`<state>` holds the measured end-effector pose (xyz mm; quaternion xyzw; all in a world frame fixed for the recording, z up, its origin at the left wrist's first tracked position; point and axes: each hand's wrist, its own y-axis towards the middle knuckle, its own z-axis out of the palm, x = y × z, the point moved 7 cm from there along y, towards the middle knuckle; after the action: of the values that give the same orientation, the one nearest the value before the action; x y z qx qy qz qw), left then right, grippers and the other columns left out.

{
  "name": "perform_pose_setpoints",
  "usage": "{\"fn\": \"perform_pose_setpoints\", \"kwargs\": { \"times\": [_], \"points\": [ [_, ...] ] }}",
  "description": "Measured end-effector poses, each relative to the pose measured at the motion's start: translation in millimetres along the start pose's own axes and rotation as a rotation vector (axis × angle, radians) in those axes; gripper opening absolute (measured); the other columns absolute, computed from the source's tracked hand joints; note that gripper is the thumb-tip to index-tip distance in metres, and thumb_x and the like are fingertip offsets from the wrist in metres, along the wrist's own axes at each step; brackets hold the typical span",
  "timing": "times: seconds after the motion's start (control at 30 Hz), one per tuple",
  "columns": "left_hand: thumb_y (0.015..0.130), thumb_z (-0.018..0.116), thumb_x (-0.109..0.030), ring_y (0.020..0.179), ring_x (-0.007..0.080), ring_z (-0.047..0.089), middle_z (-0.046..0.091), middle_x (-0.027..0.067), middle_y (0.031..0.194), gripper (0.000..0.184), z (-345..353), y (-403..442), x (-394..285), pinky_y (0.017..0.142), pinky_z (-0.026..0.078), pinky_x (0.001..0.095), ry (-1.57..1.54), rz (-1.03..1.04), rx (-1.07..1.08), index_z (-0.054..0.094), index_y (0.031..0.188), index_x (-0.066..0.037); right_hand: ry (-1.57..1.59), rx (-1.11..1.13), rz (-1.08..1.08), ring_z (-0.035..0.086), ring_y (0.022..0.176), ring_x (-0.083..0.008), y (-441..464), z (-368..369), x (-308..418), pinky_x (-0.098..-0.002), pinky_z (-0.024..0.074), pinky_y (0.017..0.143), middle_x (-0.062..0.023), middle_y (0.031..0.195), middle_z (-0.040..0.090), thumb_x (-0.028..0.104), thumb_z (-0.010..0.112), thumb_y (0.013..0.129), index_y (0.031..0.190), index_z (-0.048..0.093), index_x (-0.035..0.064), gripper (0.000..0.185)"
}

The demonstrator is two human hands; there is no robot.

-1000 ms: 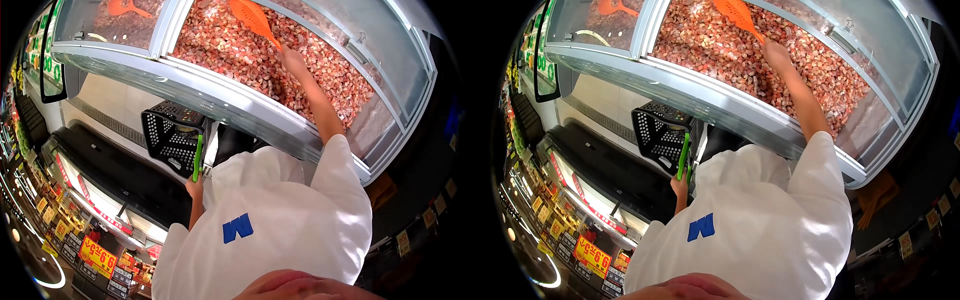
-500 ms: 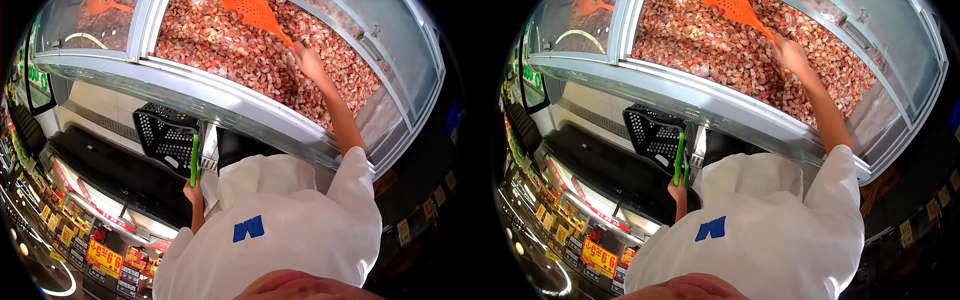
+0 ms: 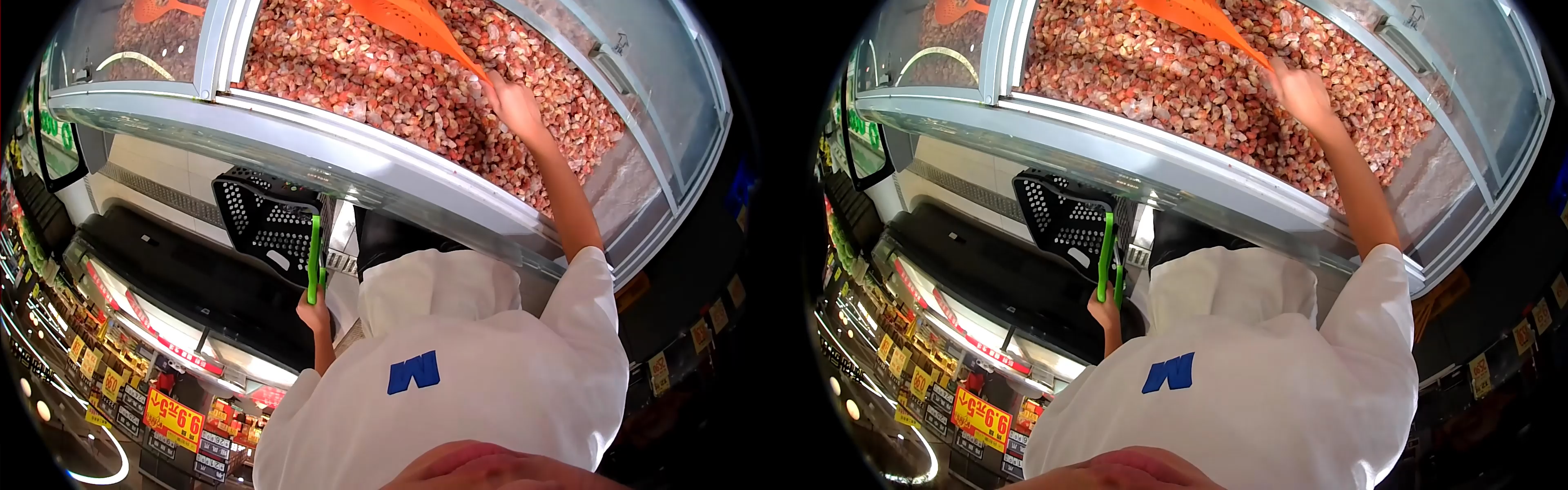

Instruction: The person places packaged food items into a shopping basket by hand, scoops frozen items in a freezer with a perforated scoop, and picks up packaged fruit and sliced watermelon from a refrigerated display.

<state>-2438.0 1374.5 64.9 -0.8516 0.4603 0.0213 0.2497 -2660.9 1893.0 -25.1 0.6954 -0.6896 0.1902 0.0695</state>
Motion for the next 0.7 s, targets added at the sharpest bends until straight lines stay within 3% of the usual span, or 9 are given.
{"fn": "perform_pose_setpoints", "kwargs": {
  "times": [0.2,0.27,0.33,0.5,0.57,0.7],
  "points": [
    [0.072,0.062,-0.021,0.043,0.0233,0.049,0.048,0.0170,0.051,0.026,2,0,9,0.045,0.036,0.0350,-0.023,0.000,0.001,0.058,0.068,0.004,0.039,-0.006,-0.001,0.049,0.037,-0.0258,0,-3,12,-0.0357,0.0403,0.037,-0.0128,0.045,0.050,0.023,0.044,0.087,0.093,0.050,0.0011,0.024],
    [0.075,0.061,-0.019,0.046,0.0142,0.049,0.051,0.0122,0.051,0.026,2,0,4,0.046,0.037,0.0321,0.007,0.000,0.025,0.058,0.068,0.006,0.041,-0.027,-0.024,0.050,0.037,-0.0259,-1,-4,15,-0.0359,0.0404,0.037,-0.0132,0.045,0.050,0.023,0.044,0.087,0.094,0.050,0.0011,0.024],
    [0.075,0.061,-0.020,0.046,0.0143,0.049,0.051,0.0121,0.050,0.026,3,0,7,0.046,0.037,0.0320,0.012,-0.017,0.037,0.058,0.068,0.006,0.091,0.058,0.044,0.051,0.039,-0.0266,-2,3,13,-0.0365,0.0405,0.037,-0.0134,0.046,0.051,0.024,0.044,0.087,0.095,0.050,0.0016,0.024],
    [0.075,0.060,-0.020,0.045,0.0141,0.047,0.049,0.0117,0.050,0.026,3,0,10,0.045,0.036,0.0318,-0.003,-0.021,0.024,0.057,0.067,0.005,0.068,0.034,0.073,0.052,0.040,-0.0287,-2,6,15,-0.0375,0.0407,0.038,-0.0139,0.048,0.053,0.024,0.045,0.086,0.096,0.051,0.0017,0.025],
    [0.072,0.062,-0.021,0.043,0.0253,0.049,0.050,0.0175,0.052,0.026,2,0,10,0.045,0.037,0.0347,-0.015,0.004,-0.001,0.058,0.069,0.004,0.090,0.037,0.115,0.052,0.041,-0.0296,-1,7,14,-0.0381,0.0409,0.039,-0.0143,0.049,0.053,0.024,0.045,0.086,0.095,0.051,0.0016,0.025],
    [0.072,0.062,-0.021,0.044,0.0272,0.050,0.049,0.0183,0.052,0.026,0,0,3,0.046,0.038,0.0353,0.020,-0.008,0.025,0.057,0.068,0.004,0.162,0.042,0.233,0.053,0.044,-0.0304,0,9,7,-0.0394,0.0415,0.041,-0.0150,0.050,0.053,0.024,0.045,0.086,0.095,0.051,0.0019,0.024]
  ]
}}
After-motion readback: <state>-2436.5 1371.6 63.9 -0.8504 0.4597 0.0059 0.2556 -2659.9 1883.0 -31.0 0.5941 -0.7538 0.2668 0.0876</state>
